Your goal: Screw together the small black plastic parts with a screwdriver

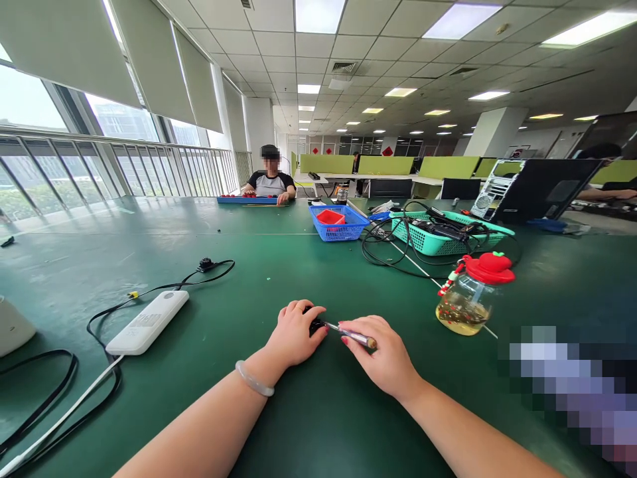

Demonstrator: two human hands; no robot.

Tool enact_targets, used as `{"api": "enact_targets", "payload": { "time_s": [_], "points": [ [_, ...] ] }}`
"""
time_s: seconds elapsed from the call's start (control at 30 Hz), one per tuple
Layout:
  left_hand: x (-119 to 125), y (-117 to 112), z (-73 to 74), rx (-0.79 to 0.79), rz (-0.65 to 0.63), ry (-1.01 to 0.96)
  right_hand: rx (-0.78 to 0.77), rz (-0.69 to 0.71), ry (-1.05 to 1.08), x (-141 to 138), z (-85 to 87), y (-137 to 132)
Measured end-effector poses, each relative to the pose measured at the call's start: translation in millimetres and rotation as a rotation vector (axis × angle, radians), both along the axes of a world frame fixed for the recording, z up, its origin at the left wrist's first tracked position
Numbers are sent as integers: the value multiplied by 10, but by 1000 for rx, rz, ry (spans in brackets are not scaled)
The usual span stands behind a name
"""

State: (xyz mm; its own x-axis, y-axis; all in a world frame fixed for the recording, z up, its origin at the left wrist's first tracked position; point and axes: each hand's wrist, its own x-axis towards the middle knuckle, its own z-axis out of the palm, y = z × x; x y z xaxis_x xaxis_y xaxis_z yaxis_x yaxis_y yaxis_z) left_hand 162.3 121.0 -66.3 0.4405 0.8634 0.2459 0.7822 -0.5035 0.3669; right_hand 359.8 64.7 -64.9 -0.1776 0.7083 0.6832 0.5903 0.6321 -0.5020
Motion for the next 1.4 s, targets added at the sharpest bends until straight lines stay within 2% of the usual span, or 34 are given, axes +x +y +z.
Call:
{"api": "enact_targets", "payload": {
  "time_s": [0.1,0.17,0.33,0.43,0.83,1.03,1.13,1.2,1.4],
  "points": [
    [-7,13,-11,9,-10,31,-28,-68,144,40,-29,19],
    [-3,20,-12,12,-11,47,-115,-84,309,79,-80,78],
    [11,16,8,9,-28,59,-426,6,899,162,-183,292],
    [17,10,18,4,-25,69,-517,29,1079,184,-185,368],
    [34,-5,-5,74,33,126,-529,28,1096,177,-229,449],
    [-26,-148,41,66,62,141,-545,22,1083,185,-236,480],
    [-183,-329,62,39,82,144,-535,20,1097,186,-243,494],
    [-372,-492,72,13,88,139,-534,26,1103,182,-241,498],
    [-1289,-1000,50,9,182,149,-548,55,1098,168,-218,486]
  ]
}}
